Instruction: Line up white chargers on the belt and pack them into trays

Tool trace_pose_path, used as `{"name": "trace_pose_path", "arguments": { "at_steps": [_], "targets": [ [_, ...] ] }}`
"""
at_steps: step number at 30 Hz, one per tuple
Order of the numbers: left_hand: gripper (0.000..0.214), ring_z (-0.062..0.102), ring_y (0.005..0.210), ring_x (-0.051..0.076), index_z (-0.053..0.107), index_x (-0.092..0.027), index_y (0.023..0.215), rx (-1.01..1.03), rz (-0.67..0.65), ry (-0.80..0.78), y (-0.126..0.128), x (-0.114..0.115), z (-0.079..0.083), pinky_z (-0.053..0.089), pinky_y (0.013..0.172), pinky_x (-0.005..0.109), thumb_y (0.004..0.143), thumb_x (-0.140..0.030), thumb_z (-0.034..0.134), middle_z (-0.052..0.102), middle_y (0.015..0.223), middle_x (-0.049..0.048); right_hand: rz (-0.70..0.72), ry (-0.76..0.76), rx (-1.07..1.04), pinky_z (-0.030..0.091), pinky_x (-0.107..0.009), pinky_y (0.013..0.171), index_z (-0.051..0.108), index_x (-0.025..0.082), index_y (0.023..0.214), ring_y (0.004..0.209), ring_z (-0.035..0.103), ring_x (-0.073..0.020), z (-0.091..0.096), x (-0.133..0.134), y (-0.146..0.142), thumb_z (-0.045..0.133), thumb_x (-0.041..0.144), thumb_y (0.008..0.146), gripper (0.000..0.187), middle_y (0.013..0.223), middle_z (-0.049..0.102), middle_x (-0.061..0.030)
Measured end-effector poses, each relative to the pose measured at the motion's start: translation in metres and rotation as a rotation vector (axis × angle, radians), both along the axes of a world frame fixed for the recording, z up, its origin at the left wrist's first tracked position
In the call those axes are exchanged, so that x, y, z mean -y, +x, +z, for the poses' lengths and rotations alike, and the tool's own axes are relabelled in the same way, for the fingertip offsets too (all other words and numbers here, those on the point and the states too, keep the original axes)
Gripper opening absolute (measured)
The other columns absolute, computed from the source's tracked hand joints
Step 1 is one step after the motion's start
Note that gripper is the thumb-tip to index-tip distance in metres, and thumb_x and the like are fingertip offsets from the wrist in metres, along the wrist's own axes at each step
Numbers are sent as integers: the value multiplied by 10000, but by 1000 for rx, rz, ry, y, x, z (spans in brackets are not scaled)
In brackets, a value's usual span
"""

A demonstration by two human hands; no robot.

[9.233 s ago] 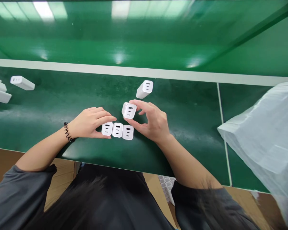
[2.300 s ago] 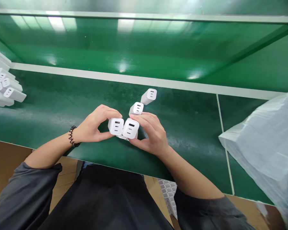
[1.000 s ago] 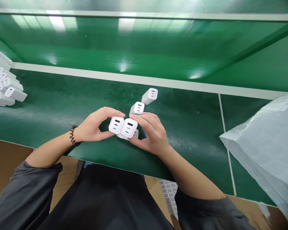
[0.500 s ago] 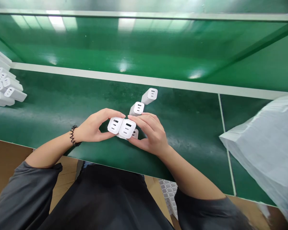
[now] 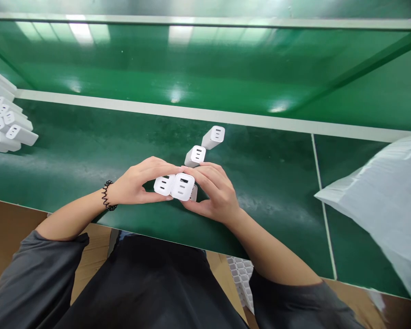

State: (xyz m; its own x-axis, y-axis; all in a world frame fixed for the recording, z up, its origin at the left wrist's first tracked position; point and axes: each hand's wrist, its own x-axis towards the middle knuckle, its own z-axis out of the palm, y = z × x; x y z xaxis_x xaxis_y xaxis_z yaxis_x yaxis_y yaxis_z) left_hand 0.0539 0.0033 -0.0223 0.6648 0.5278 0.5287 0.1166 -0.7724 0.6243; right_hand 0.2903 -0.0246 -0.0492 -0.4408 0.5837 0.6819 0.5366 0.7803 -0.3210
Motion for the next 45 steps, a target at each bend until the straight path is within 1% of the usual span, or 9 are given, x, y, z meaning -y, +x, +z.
{"name": "trace_pose_path", "arguments": {
  "at_steps": [4, 8, 13, 18, 21, 24, 29, 35, 45],
  "targets": [
    [580, 660, 1074, 200, 503, -246, 1394, -4, 15, -8, 0, 1, -1, 555, 932, 369, 868, -322, 737, 693, 1206, 96, 9, 0, 4, 552, -418, 840, 486, 235, 1402, 809, 690, -215, 0, -1, 0, 680, 278, 820, 615, 969, 725, -41],
    [538, 660, 1062, 197, 512, -241, 1373, 6, 16, 2, 1, 1, -2, 557, 918, 371, 881, -312, 720, 696, 1185, 94, 11, 12, 10, 555, -407, 846, 493, 235, 1379, 812, 696, -209, 1, -1, 0, 675, 284, 832, 578, 951, 722, -39],
    [514, 658, 1055, 193, 520, -229, 1355, 6, 23, 7, 1, 2, -1, 555, 916, 375, 884, -300, 713, 695, 1174, 93, 10, 15, 6, 554, -405, 854, 524, 204, 1349, 806, 687, -205, 1, -1, -1, 694, 289, 828, 555, 942, 714, -50],
    [515, 651, 1057, 192, 518, -215, 1350, 9, 15, 20, 1, 1, -2, 555, 920, 380, 880, -278, 717, 692, 1180, 101, 10, 11, 10, 551, -412, 853, 490, 228, 1401, 794, 686, -206, 1, 0, 0, 681, 289, 838, 598, 934, 718, -34],
    [519, 652, 1058, 195, 515, -219, 1355, 14, 15, 20, 1, 1, -2, 555, 918, 385, 880, -281, 716, 693, 1180, 102, 4, 2, 15, 552, -415, 859, 489, 240, 1400, 797, 687, -206, 0, 0, 0, 681, 305, 844, 592, 944, 716, -34],
    [524, 657, 1048, 195, 511, -232, 1362, 11, 16, 17, 1, 1, -3, 556, 911, 389, 882, -291, 712, 695, 1178, 97, 8, -2, 11, 548, -410, 865, 501, 225, 1393, 808, 685, -204, -1, 0, 0, 693, 305, 839, 592, 944, 710, -41],
    [525, 659, 1045, 197, 509, -241, 1364, 9, 16, 19, 1, 0, -2, 557, 906, 389, 883, -294, 712, 696, 1176, 95, 21, 2, 3, 543, -416, 862, 472, 224, 1440, 817, 680, -211, -1, 0, 0, 692, 291, 834, 648, 976, 718, -43],
    [523, 649, 1037, 192, 523, -219, 1346, 14, 24, 18, 1, 1, -4, 549, 908, 377, 870, -290, 727, 697, 1158, 94, 22, 2, 0, 547, -413, 865, 489, 214, 1419, 809, 681, -211, -1, -1, 0, 695, 282, 830, 628, 948, 716, -49],
    [534, 661, 1030, 192, 509, -236, 1360, 11, 20, 15, 2, 1, -3, 551, 902, 383, 874, -299, 722, 696, 1173, 92, 17, -21, 10, 542, -415, 870, 464, 247, 1438, 822, 691, -211, -2, 1, 0, 695, 296, 830, 652, 974, 725, -35]
  ]
}}
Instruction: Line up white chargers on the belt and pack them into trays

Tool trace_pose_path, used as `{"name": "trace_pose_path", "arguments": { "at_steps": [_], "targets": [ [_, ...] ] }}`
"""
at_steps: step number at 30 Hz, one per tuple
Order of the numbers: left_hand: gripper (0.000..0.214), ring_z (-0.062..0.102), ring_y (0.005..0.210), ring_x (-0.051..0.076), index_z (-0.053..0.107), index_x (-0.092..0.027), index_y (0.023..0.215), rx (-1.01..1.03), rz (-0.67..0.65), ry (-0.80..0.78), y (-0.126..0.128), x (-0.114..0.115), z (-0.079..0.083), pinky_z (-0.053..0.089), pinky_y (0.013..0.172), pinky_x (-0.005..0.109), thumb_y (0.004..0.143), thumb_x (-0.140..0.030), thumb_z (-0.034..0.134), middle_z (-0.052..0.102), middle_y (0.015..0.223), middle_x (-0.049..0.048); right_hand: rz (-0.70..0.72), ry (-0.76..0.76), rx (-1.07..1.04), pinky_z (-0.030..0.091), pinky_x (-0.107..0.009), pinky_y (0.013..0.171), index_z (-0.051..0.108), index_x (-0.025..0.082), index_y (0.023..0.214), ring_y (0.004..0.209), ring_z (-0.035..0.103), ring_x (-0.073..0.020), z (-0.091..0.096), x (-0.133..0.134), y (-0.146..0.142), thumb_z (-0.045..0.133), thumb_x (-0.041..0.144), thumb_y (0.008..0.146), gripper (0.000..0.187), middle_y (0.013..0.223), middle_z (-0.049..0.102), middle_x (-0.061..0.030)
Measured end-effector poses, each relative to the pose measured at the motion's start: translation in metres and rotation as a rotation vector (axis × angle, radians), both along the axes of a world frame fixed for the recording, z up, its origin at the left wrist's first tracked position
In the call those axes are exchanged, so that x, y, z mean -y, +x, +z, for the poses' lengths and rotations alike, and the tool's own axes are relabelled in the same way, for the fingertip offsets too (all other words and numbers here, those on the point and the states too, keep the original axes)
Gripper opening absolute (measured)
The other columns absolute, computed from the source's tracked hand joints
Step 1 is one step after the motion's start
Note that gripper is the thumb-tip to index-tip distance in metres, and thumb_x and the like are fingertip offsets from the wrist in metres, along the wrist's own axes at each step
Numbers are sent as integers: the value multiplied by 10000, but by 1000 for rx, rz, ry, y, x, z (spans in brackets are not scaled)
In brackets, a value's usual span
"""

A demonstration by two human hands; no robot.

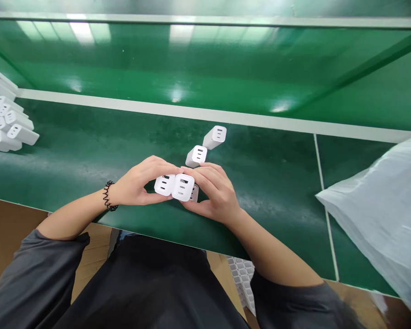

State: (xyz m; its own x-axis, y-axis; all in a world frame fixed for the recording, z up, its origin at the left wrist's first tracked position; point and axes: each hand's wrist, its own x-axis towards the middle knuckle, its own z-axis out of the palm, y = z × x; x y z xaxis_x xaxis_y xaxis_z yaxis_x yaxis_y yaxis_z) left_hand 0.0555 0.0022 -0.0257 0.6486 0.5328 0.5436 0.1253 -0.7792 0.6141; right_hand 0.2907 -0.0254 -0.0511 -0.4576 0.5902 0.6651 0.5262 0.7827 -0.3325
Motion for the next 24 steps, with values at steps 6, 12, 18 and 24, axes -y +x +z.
{"name": "trace_pose_path", "arguments": {
  "at_steps": [6, 12, 18, 24],
  "targets": [
    [516, 651, 1042, 183, 520, -199, 1341, -1, 2, 2, 0, 0, 1, 540, 920, 361, 872, -269, 724, 693, 1175, 97, 2, 18, -1, 542, -408, 868, 504, 213, 1379, 812, 693, -210, 0, -1, -1, 708, 288, 821, 599, 942, 724, -46],
    [538, 659, 1002, 180, 521, -221, 1356, -11, 16, -44, 0, 2, 2, 540, 896, 340, 865, -298, 726, 700, 1186, 88, -5, 12, 21, 548, -418, 862, 518, 200, 1346, 781, 698, -209, 1, 0, -1, 701, 346, 837, 560, 893, 727, -37],
    [530, 654, 974, 169, 528, -208, 1351, -18, 18, -75, 0, 3, 3, 533, 879, 310, 864, -295, 719, 701, 1179, 86, 2, 21, 18, 544, -420, 857, 551, 165, 1287, 782, 701, -216, 2, 0, -2, 707, 369, 842, 514, 875, 730, -58],
    [516, 656, 958, 176, 517, -234, 1360, -49, 27, -112, 0, 5, 6, 534, 875, 319, 880, -299, 693, 704, 1168, 76, 6, 1, 26, 542, -424, 862, 511, 196, 1356, 776, 699, -217, 3, 1, -2, 691, 390, 854, 568, 875, 726, -43]
  ]
}}
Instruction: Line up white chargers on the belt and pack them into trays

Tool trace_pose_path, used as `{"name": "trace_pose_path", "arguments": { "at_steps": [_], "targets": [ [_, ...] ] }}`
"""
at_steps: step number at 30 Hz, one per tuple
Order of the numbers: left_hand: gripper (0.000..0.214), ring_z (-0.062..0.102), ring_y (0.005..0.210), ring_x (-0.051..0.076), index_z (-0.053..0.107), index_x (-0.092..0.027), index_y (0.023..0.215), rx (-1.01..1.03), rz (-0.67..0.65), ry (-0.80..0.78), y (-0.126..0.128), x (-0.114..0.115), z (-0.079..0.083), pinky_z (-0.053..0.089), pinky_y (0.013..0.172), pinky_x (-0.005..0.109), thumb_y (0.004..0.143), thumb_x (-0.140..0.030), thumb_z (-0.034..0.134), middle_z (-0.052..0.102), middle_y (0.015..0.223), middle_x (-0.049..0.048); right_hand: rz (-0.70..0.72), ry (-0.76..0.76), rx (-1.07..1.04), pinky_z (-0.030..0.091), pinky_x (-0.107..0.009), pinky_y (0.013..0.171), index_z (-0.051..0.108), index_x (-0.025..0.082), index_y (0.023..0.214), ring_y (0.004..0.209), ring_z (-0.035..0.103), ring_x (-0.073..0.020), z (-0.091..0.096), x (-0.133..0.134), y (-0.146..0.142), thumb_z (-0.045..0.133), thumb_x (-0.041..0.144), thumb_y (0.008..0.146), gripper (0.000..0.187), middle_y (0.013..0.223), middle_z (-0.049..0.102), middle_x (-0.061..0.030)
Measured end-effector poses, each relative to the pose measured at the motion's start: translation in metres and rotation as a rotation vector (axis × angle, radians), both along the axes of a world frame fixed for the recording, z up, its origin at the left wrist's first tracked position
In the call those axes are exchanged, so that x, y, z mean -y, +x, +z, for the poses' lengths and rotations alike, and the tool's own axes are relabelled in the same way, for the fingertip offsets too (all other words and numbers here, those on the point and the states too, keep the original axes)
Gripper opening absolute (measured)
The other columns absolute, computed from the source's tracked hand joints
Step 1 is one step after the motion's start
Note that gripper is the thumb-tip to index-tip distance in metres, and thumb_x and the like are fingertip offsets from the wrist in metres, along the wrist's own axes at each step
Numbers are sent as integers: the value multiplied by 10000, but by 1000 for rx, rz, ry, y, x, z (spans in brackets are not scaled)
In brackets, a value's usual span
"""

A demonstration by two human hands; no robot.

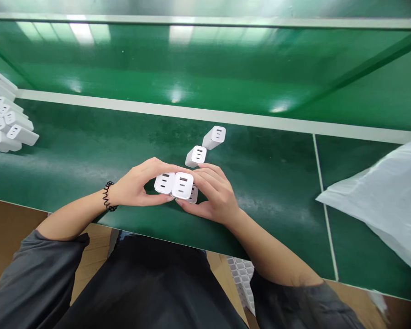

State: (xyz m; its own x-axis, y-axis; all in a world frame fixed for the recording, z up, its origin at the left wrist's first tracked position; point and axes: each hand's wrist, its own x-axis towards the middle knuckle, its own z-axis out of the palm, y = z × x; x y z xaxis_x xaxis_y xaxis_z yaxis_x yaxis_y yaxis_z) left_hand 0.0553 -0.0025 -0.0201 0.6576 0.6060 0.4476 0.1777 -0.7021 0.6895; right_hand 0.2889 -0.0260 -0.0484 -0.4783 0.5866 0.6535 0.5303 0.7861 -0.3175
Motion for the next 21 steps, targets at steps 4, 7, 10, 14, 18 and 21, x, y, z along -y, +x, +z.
{"name": "trace_pose_path", "arguments": {
  "at_steps": [4, 7, 10, 14, 18, 21],
  "targets": [
    [504, 659, 957, 183, 525, -239, 1352, -3, 2, -2, 0, 0, 1, 540, 868, 329, 880, -310, 689, 704, 1169, 77, 7, 1, -5, 537, -427, 865, 500, 193, 1385, 779, 695, -224, 1, 0, 0, 708, 367, 843, 606, 873, 722, -47],
    [506, 659, 969, 184, 524, -244, 1353, -11, 1, 4, 1, 0, 0, 544, 862, 334, 880, -314, 688, 702, 1174, 76, 8, -4, -6, 535, -433, 868, 482, 201, 1413, 780, 694, -225, 0, 0, 0, 709, 356, 840, 636, 880, 721, -42],
    [492, 660, 985, 185, 521, -243, 1354, -7, -2, 15, 1, 0, -1, 546, 868, 339, 891, -311, 675, 700, 1180, 78, 0, -2, 0, 536, -434, 869, 465, 224, 1428, 775, 694, -220, -1, 0, 0, 701, 359, 846, 642, 879, 720, -29],
    [505, 660, 996, 183, 518, -231, 1350, 0, -5, 36, 0, 0, -2, 544, 887, 337, 888, -323, 700, 698, 1198, 86, -3, 12, 2, 537, -435, 871, 454, 234, 1431, 783, 698, -223, -2, 1, 0, 685, 379, 858, 635, 872, 721, -25],
    [521, 663, 996, 190, 534, -236, 1327, -5, 12, 25, 1, 1, -4, 547, 885, 344, 866, -378, 733, 707, 1176, 80, -1, -1, 3, 541, -432, 874, 449, 233, 1431, 778, 701, -219, -2, 2, -1, 686, 381, 865, 631, 873, 724, -28],
    [487, 667, 969, 186, 549, -237, 1300, -5, 34, 16, 2, 3, -4, 553, 865, 341, 869, -378, 727, 713, 1148, 77, -1, -17, 7, 541, -436, 883, 427, 244, 1452, 786, 705, -220, -5, 3, -1, 686, 388, 868, 654, 894, 729, -28]
  ]
}}
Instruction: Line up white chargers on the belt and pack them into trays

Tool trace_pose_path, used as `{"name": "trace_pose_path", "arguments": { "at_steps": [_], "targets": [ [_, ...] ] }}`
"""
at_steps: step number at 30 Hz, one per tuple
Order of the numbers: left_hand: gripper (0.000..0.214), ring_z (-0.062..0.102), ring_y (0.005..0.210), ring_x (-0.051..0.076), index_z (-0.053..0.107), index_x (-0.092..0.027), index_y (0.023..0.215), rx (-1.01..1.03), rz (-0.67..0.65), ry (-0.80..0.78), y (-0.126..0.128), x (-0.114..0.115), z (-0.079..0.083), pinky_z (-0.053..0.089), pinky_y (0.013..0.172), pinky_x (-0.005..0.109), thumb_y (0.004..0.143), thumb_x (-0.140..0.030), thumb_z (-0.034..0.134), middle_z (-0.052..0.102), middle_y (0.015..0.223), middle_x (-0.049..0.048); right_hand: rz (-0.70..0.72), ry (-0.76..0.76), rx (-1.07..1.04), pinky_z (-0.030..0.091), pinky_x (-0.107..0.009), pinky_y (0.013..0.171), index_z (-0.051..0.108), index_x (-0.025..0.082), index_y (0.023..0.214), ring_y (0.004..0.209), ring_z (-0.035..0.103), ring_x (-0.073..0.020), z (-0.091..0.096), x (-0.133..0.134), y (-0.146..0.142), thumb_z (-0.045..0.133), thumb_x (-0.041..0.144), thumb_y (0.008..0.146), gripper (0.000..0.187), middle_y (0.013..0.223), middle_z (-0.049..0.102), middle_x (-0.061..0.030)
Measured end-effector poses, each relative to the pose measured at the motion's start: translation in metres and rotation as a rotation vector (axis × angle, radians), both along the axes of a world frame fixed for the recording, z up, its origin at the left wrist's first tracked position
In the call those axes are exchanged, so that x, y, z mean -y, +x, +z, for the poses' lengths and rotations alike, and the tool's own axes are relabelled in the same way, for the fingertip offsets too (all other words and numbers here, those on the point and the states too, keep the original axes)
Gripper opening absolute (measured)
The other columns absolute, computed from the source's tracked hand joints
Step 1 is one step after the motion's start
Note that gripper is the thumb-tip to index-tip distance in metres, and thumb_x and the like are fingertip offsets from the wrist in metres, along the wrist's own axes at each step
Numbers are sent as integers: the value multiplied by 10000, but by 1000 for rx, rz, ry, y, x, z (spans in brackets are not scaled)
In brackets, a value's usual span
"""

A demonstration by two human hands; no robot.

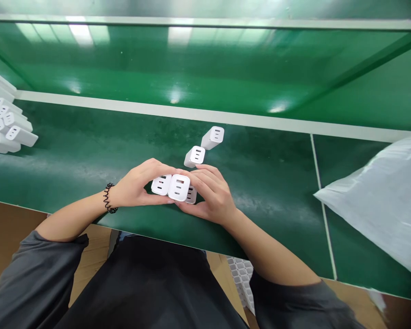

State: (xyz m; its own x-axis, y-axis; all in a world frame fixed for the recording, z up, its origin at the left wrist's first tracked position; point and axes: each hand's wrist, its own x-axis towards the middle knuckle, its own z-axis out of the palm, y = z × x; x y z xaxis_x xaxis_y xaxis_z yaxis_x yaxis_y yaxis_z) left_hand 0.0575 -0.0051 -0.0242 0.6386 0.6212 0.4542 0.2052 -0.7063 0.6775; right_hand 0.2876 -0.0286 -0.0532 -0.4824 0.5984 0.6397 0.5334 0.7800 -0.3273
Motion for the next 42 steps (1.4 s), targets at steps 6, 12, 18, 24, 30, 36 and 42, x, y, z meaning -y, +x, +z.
{"name": "trace_pose_path", "arguments": {
  "at_steps": [6, 12, 18, 24, 30, 36, 42],
  "targets": [
    [428, 661, 963, 178, 581, -211, 1231, -39, 71, 29, -9, -8, 5, 545, 858, 315, 869, -393, 718, 712, 1117, 77, -5, -8, -8, 545, -448, 900, 373, 238, 1502, 829, 694, -232, -2, -3, 4, 674, 488, 887, 728, 931, 720, -42],
    [525, 651, 958, 191, 618, -205, 1208, -203, 470, -86, -43, -53, 0, 532, 808, 299, 791, -499, 742, 696, 1151, 71, -354, -70, -226, 536, -500, 929, 449, 339, 1415, 1112, 619, -286, -2, -28, 31, 590, 282, 905, 533, 1187, 648, -73],
    [565, 640, 912, 211, 609, -244, 1197, -404, 555, -292, -67, -79, -10, 523, 843, 348, 748, -571, 714, 688, 1142, 47, -308, -495, -345, 431, -583, 1087, 283, 377, 1488, 1418, 382, -321, -37, -63, 65, 601, 292, 764, 795, 1573, 316, -58],
    [606, 627, 940, 240, 567, -246, 1242, -502, 505, -291, -69, -79, -10, 509, 836, 368, 759, -593, 680, 676, 1130, 64, -167, -626, -318, 297, -537, 1197, 185, 324, 1551, 1412, 398, -302, -47, -73, 64, 680, 371, 768, 928, 1586, 313, -97],
    [573, 633, 949, 241, 567, -218, 1195, -472, 398, -193, -57, -73, -18, 515, 879, 402, 783, -597, 687, 669, 1131, 80, -85, -572, -150, 401, -560, 1096, 395, 258, 1463, 1192, 546, -285, -29, -63, 55, 641, 293, 809, 699, 1249, 546, -111],
    [487, 617, 1048, 247, 564, -204, 1178, -432, 274, -126, -37, -57, -19, 517, 938, 404, 833, -534, 667, 644, 1171, 87, 10, -581, -71, 391, -552, 1103, 421, 248, 1408, 1281, 498, -311, -23, -50, 37, 760, 450, 786, 737, 1336, 521, -137],
    [515, 588, 1113, 252, 551, -199, 1234, -422, 206, -128, -32, -51, -18, 508, 959, 397, 839, -495, 695, 624, 1229, 97, -31, -494, -65, 441, -517, 1037, 477, 249, 1338, 1180, 576, -294, -29, -45, 23, 741, 440, 825, 608, 1256, 615, -107]
  ]
}}
